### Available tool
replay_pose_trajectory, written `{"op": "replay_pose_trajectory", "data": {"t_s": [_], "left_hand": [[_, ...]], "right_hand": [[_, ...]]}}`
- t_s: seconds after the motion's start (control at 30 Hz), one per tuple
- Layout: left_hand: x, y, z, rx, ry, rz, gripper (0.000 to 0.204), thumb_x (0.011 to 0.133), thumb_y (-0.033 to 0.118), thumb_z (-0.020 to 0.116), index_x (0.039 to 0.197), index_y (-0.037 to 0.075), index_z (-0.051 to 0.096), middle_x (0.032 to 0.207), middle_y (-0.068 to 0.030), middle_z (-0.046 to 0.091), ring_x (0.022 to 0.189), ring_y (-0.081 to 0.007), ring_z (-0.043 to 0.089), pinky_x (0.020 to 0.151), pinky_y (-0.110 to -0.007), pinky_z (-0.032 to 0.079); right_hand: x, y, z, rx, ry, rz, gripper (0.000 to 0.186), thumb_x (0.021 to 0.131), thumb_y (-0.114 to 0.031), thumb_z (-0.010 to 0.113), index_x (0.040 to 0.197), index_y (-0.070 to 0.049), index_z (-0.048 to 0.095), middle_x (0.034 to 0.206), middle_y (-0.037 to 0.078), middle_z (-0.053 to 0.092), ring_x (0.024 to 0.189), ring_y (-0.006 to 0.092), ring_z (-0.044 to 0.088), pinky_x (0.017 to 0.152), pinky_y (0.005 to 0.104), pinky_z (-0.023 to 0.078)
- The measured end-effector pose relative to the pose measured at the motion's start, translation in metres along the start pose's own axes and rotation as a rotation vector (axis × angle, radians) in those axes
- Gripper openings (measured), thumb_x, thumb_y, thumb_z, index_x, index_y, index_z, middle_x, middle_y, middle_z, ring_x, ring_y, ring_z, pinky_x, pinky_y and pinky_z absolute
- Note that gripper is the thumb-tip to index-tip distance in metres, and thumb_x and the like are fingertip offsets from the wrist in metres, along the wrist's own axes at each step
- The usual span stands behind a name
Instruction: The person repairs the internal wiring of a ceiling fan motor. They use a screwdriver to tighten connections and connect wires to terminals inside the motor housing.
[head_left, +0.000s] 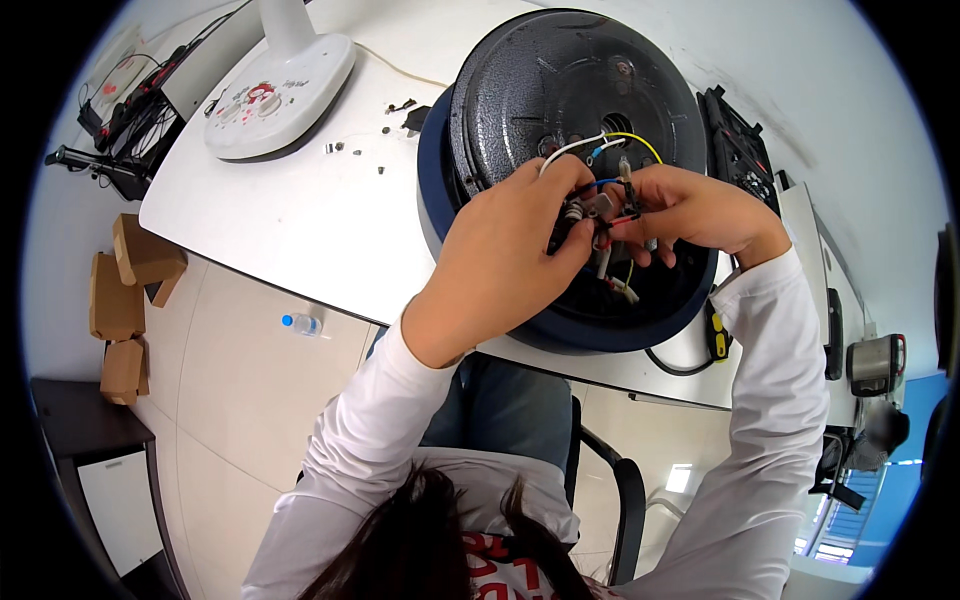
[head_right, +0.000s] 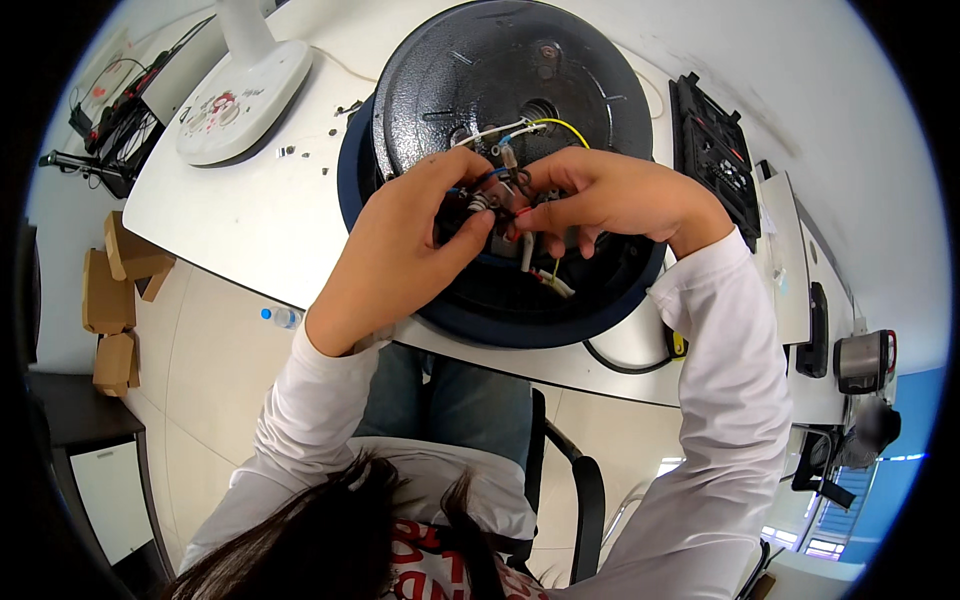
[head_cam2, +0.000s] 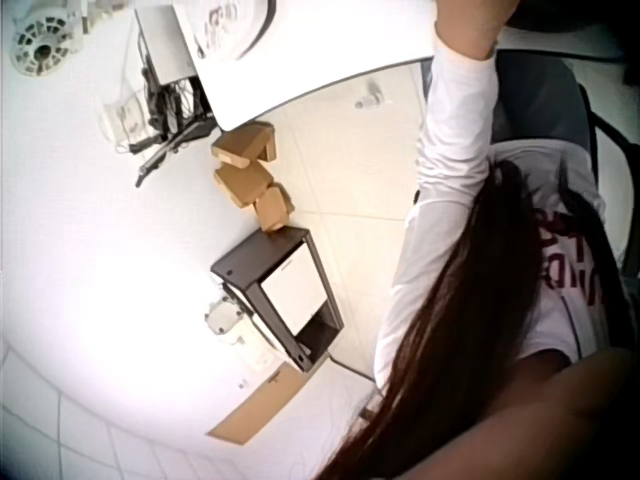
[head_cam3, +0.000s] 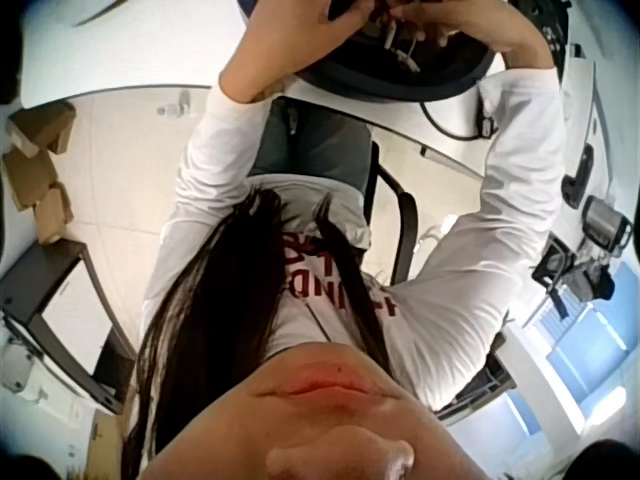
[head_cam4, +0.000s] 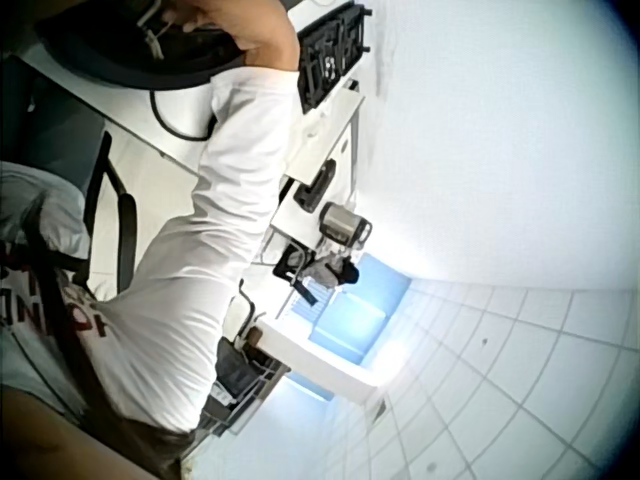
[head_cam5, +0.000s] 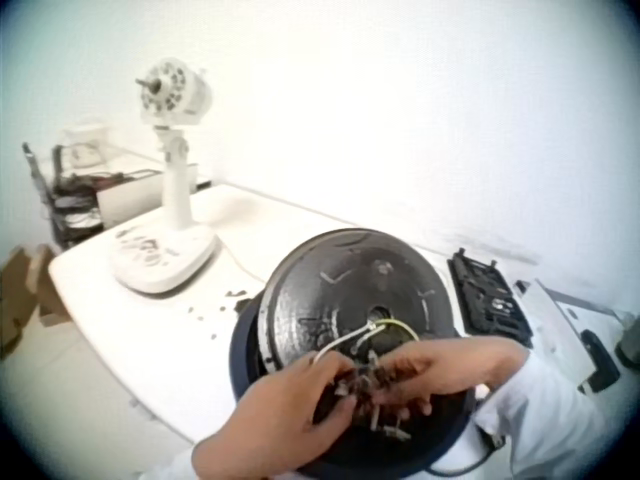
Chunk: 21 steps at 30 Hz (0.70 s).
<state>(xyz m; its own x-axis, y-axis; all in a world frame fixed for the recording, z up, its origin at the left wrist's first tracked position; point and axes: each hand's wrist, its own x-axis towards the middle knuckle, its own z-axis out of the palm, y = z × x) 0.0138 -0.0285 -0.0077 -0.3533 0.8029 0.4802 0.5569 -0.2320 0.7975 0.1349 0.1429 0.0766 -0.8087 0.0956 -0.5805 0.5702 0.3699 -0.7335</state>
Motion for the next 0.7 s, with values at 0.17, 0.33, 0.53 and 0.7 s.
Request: {"op": "replay_pose_trajectory", "data": {"t_s": [0.17, 0.33, 0.53, 0.7], "left_hand": [[0.001, -0.001, 0.001, -0.022, -0.002, -0.012, 0.022, 0.087, 0.006, 0.063, 0.107, 0.001, 0.058, 0.093, -0.0158, 0.065, 0.082, -0.0310, 0.064, 0.071, -0.034, 0.049], [0.001, -0.001, 0.002, -0.002, 0.017, -0.026, 0.016, 0.087, 0.006, 0.062, 0.102, 0.002, 0.059, 0.089, -0.0156, 0.064, 0.076, -0.0297, 0.063, 0.067, -0.034, 0.047], [0.005, 0.002, 0.002, -0.060, 0.052, -0.052, 0.015, 0.086, 0.007, 0.063, 0.099, 0.001, 0.059, 0.080, -0.0143, 0.066, 0.061, -0.0226, 0.059, 0.057, -0.030, 0.044], [0.006, 0.002, 0.003, -0.033, 0.078, -0.039, 0.013, 0.086, 0.007, 0.063, 0.096, 0.000, 0.060, 0.077, -0.0132, 0.066, 0.057, -0.0195, 0.057, 0.054, -0.028, 0.043]], "right_hand": [[-0.003, 0.001, 0.003, 0.016, 0.021, -0.003, 0.019, 0.093, -0.018, 0.062, 0.106, -0.004, 0.063, 0.097, -0.001, 0.069, 0.073, 0.0055, 0.063, 0.056, 0.0194, 0.048], [-0.010, -0.005, 0.012, -0.173, 0.206, -0.018, 0.017, 0.091, -0.015, 0.064, 0.104, -0.003, 0.065, 0.094, 0.001, 0.068, 0.072, 0.0058, 0.062, 0.055, 0.0198, 0.048], [-0.011, -0.007, 0.022, -0.461, 0.791, -0.413, 0.019, 0.082, 0.000, 0.068, 0.099, -0.006, 0.067, 0.087, 0.003, 0.064, 0.067, 0.0111, 0.060, 0.059, 0.0266, 0.047], [0.013, 0.004, 0.021, -0.723, 0.885, -0.648, 0.017, 0.081, 0.000, 0.069, 0.098, -0.005, 0.068, 0.090, 0.006, 0.062, 0.069, 0.0213, 0.061, 0.063, 0.0291, 0.049]]}}
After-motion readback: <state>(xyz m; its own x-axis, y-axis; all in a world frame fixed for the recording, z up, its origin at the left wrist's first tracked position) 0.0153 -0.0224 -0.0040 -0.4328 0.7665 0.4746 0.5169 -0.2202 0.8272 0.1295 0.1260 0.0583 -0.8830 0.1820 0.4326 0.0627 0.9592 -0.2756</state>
